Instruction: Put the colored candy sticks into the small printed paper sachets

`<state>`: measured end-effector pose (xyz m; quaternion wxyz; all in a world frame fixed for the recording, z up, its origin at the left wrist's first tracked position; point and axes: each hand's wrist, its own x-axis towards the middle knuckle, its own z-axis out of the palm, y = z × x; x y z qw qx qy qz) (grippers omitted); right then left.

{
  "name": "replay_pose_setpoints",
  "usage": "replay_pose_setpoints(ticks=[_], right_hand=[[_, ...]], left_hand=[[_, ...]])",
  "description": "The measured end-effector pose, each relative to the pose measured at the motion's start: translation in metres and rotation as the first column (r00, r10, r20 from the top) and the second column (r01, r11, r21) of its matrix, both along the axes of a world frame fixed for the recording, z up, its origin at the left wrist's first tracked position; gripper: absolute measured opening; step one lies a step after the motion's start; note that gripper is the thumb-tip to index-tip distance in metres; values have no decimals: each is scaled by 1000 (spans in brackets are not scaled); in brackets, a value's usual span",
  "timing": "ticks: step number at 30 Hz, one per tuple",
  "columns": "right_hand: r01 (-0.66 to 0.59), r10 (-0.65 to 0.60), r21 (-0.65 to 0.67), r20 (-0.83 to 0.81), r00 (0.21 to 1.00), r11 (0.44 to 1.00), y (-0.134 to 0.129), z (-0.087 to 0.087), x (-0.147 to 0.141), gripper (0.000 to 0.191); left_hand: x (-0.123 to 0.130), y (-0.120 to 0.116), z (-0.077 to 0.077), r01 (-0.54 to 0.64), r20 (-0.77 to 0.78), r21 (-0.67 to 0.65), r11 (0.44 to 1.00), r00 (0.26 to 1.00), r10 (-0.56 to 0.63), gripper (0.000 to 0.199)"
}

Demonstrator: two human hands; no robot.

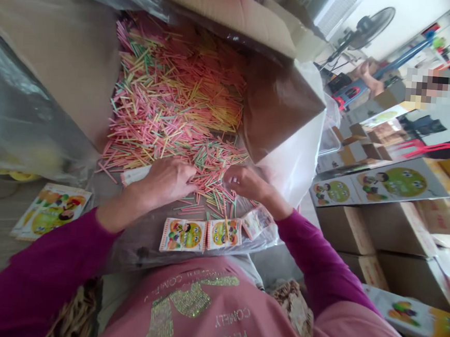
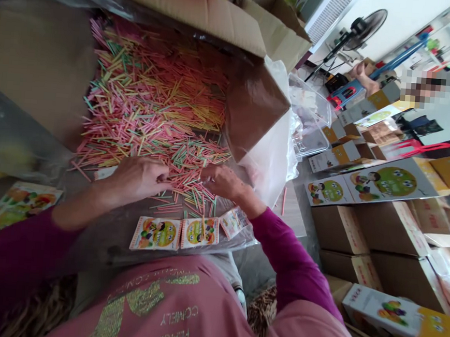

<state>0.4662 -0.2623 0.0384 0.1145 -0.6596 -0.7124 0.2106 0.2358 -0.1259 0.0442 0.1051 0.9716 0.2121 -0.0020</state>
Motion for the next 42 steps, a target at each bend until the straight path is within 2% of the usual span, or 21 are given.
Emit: replay_pose_setpoints(ticks=[3, 5, 8, 10, 12, 14, 15, 17, 19, 22, 25, 29, 32, 34, 37, 38, 40, 42], right_hand=[[-125, 125, -77, 0, 992, 989, -27, 7, 3, 32], [-185, 190, -158, 17, 982, 970, -38, 2, -1, 39], [-264, 271, -187, 11, 963, 946, -32, -16, -10, 25], [-248, 251, -92, 16, 968, 964, -17, -28, -13, 19], [-162, 160, 50, 39, 986, 986, -3, -34, -12, 18], [-82, 75, 174, 45, 996, 981, 2, -31, -10, 18], [-72, 67, 210, 33, 997, 975, 1, -27, -10, 18], [-120, 129, 208, -27, 991, 971, -7, -17, -11, 18], [-195, 211, 128, -123, 970, 972, -19, -10, -14, 19], [-278, 272, 1, -206, 940, 961, -29, -10, -25, 21], [-396, 385, -68, -140, 912, 916, -25, -20, -39, 23], [-512, 517, -120, 15, 856, 851, -11, -30, -53, 21], [-559, 569, -122, 69, 819, 820, -2, -28, -48, 22], [-515, 529, -125, 144, 836, 848, 2, -24, -35, 24], [-305, 318, -93, 354, 879, 948, 3, -14, -11, 29], [-257, 264, -71, 386, 884, 964, 0, -10, -5, 29], [-271, 275, -58, 346, 897, 961, -10, -5, 0, 31], [-380, 390, -90, 258, 884, 921, -23, -4, -5, 35]], left_hand=[[-16, -6, -1, 59, -137, -49, 997, 988, -66, 20], [-16, -14, -7, 104, -198, -70, 992, 973, -116, 15], [-2, -21, -12, 145, -219, -62, 987, 963, -155, 15], [6, -20, -7, 141, -198, -3, 990, 970, -138, 17], [7, -19, 1, 101, -144, 63, 993, 985, -92, 18], [-1, -26, 8, 97, -66, 42, 994, 993, -94, 18], [-7, -33, 8, 130, -18, 0, 991, 991, -130, 20], [-21, -55, 1, 249, 100, -83, 965, 966, -240, 25], [-34, -81, -16, 318, 214, -81, 945, 931, -295, 27], [-45, -111, -48, 315, 357, -38, 948, 890, -282, 17], [-49, -121, -68, 288, 452, 0, 958, 854, -257, 10], [-51, -119, -70, 303, 498, 64, 951, 816, -294, 8], [-53, -118, -68, 318, 512, 90, 944, 798, -318, 7], [-53, -118, -69, 317, 539, 110, 942, 777, -325, 5], [-53, -118, -72, 320, 573, 116, 940, 752, -327, 3], [-53, -118, -73, 324, 574, 106, 940, 752, -323, 3], [-53, -118, -74, 329, 566, 82, 941, 761, -316, 4], [-53, -118, -74, 326, 565, 84, 942, 763, -314, 5]])
